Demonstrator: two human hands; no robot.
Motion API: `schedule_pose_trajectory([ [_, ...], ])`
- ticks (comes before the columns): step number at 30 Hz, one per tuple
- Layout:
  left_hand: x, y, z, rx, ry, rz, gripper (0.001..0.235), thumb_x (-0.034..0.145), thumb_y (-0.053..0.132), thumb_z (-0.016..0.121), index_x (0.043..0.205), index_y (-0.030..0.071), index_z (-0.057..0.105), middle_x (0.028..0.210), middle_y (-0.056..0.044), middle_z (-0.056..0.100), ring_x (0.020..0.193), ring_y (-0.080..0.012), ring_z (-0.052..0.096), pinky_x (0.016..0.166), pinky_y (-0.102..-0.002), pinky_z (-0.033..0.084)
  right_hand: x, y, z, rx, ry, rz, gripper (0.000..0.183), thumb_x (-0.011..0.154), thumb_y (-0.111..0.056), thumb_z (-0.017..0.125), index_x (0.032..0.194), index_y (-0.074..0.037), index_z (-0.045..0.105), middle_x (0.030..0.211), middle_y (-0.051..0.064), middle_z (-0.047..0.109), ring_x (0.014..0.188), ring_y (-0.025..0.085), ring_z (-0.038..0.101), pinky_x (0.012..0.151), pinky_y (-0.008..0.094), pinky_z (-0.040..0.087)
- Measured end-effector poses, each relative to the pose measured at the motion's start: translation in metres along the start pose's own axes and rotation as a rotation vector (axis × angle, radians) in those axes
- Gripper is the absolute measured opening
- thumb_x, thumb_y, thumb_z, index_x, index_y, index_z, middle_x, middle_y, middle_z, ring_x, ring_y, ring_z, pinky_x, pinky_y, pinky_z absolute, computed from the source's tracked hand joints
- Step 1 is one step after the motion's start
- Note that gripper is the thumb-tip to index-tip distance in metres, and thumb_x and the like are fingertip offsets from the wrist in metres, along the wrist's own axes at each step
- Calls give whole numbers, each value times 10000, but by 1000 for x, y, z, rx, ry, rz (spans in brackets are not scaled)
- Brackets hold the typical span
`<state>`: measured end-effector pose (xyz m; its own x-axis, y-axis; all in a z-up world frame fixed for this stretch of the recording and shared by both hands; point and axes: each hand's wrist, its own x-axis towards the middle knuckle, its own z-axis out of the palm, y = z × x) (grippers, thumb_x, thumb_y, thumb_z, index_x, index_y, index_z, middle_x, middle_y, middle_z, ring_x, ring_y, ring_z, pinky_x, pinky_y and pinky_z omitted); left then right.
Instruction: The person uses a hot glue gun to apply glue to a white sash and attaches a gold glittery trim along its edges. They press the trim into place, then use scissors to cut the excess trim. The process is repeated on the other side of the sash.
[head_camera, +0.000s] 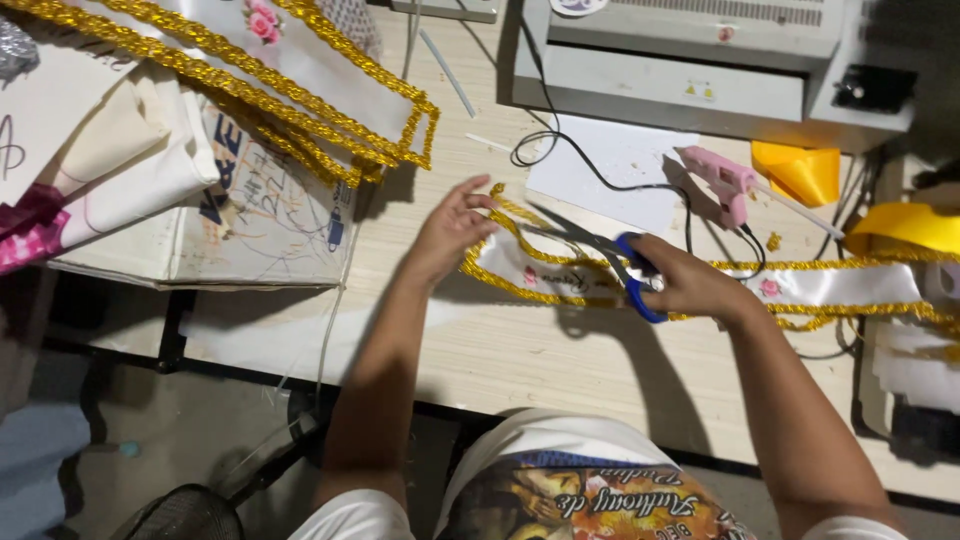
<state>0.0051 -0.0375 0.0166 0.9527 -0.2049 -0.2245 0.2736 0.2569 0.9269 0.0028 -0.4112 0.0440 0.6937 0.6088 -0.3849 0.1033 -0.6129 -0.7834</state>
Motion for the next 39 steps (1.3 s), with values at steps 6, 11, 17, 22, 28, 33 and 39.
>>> schedule_pose_trajectory([
  [6,4,9,-2,34,34,30,716,884,-91,717,1527,78,453,1029,-62,664,935,-101,639,811,-202,565,-87,89,56,-236,223,10,613,738,-102,786,1300,-19,554,1241,173,606,1084,324,664,912,418,551],
  [11,13,21,9,147,13,108,676,913,-83,730,1538,61,516,1021,-23,637,937,-72,606,828,-186,546,-128,111,97,-310,352,237,587,747,-73,778,1311,-85,618,1253,128,656,1074,332,675,906,418,560],
  [17,15,62,43,309,15,168,741,874,-64,755,1534,91,457,930,-7,643,827,-42,611,737,-180,537,-134,127,111,-417,434,163,616,712,-35,787,1305,-45,621,1200,169,657,1081,372,649,914,429,545],
  [22,13,92,60,293,-10,226,622,898,-41,754,1468,19,512,924,27,600,821,-39,615,736,-192,570,-125,139,118,-552,495,6,626,683,-32,770,1292,-17,622,1212,189,650,1085,379,647,934,424,547],
  [28,1,124,88,325,-87,92,547,886,8,760,1399,13,571,885,-10,674,817,-79,665,756,-226,615,-102,85,83,-875,317,211,342,868,-166,746,1171,-28,665,1164,174,677,1052,339,682,862,427,567],
  [33,-12,136,122,263,-323,18,616,844,17,756,1414,12,522,874,1,673,832,-87,683,776,-244,613,-62,-65,9,-231,683,-237,319,929,-235,728,1148,-11,664,1116,131,693,989,260,669,755,355,553],
  [39,-11,120,122,243,-446,109,582,919,22,752,1445,21,503,882,9,609,833,-66,606,765,-219,533,1,-109,-18,533,304,-409,167,1054,-175,651,1080,-12,676,1012,13,706,962,78,645,871,254,536],
])
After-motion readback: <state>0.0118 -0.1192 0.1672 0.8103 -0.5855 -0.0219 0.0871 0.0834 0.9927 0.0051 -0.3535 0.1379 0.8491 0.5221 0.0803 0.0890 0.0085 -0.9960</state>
